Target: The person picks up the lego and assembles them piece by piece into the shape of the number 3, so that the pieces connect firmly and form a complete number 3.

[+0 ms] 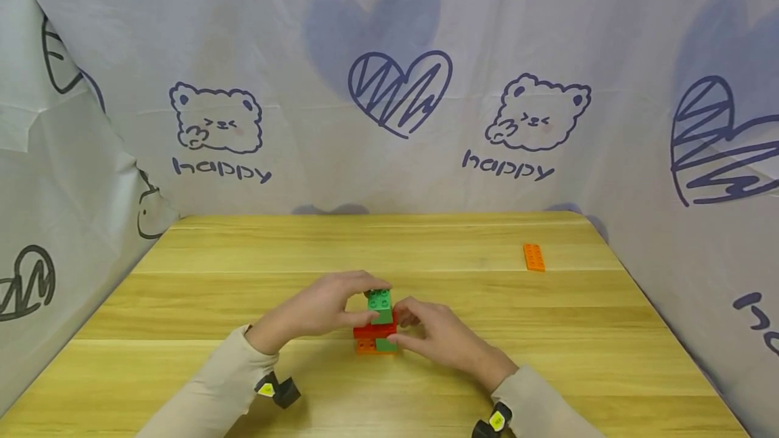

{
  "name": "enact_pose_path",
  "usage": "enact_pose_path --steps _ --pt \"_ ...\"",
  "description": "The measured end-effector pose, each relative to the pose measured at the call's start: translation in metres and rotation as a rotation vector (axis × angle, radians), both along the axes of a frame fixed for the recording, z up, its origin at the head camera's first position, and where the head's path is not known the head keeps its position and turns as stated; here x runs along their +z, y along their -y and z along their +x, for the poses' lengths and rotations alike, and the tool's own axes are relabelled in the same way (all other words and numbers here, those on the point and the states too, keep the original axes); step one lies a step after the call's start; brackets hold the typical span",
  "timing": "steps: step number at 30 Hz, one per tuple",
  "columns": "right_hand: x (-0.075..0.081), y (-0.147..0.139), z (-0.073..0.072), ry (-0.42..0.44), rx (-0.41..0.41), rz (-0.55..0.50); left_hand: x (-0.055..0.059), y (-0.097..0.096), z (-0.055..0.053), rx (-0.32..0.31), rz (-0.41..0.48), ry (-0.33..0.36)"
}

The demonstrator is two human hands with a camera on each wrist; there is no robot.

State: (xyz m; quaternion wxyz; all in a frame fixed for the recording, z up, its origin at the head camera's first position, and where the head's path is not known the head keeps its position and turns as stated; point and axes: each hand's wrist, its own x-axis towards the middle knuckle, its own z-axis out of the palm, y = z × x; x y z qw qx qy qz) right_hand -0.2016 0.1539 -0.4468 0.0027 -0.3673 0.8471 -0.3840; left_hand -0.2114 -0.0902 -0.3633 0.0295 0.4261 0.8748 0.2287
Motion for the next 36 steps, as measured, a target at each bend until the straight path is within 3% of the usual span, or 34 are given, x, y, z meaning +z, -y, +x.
enact_pose_path --steps 19,36 --pt "-0.0025 0.0001 -0.0007 -0.02 0.008 -0.013 -0.0047 -0.0053 -0.0001 -0.042 0.02 -0.031" --pt "-0.0014 0.0005 0.0 -0.028 -0.013 0.006 -0.0043 -0.0049 0.0026 -0.069 -0.013 -0.094"
